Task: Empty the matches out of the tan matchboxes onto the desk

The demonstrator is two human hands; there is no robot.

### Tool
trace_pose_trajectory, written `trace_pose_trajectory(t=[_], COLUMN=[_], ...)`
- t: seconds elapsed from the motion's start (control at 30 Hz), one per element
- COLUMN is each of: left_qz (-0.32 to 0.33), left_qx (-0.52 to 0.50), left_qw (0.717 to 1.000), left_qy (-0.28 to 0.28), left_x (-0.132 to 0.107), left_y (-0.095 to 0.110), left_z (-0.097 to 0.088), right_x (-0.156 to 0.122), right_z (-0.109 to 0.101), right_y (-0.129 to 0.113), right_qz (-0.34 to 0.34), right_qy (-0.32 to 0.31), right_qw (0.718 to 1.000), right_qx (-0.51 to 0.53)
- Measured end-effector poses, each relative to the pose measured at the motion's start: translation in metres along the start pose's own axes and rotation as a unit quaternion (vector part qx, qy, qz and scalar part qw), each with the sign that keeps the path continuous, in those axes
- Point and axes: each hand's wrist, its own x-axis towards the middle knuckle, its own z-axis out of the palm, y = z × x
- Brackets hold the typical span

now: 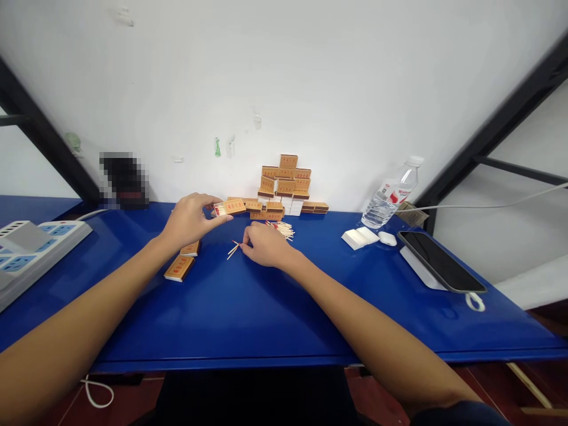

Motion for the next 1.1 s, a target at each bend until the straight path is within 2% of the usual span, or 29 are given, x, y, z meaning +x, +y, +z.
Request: trace_pose_trajectory(t=[0.2, 0.33, 0.53, 0.67, 0.77, 0.83, 0.97, 1.1], left_qz=[0.003, 0.007, 0.007, 0.009, 0.011, 0.012, 0.012, 0.011], left_qx=[0.02, 0.027, 0.03, 0.026, 0.026, 0.03, 0.029, 0.03], left_qw=[1.0, 0.999, 0.999, 1.0, 1.0, 0.999, 0.999, 0.999], left_qy=[0.013, 0.017, 0.014, 0.008, 0.006, 0.007, 0.014, 0.01], left_x=[0.0, -0.001, -0.002, -0.002, -0.002, -0.002, -0.002, -0.002], left_y=[-0.001, -0.001, -0.001, -0.002, -0.003, -0.004, -0.004, -0.003], left_z=[0.002, 0.003, 0.003, 0.005, 0.005, 0.006, 0.006, 0.007], right_x=[-0.002, -0.006, -0.01, -0.012, -0.014, -0.015, -0.015, -0.011], right_z=[-0.003, -0.012, -0.029, -0.035, -0.034, -0.033, -0.025, -0.007], right_y=[-0.004, 0.0, 0.028, 0.046, 0.05, 0.047, 0.035, 0.017], right_qz=[0.044, 0.068, 0.054, 0.066, 0.068, 0.064, 0.041, -0.057], right_qy=[-0.022, 0.002, 0.04, 0.033, 0.019, 0.023, 0.07, 0.068], right_qw=[0.997, 0.995, 0.994, 0.99, 0.99, 0.991, 0.996, 0.996], right_qx=[-0.056, -0.068, -0.092, -0.121, -0.12, -0.113, -0.048, -0.007])
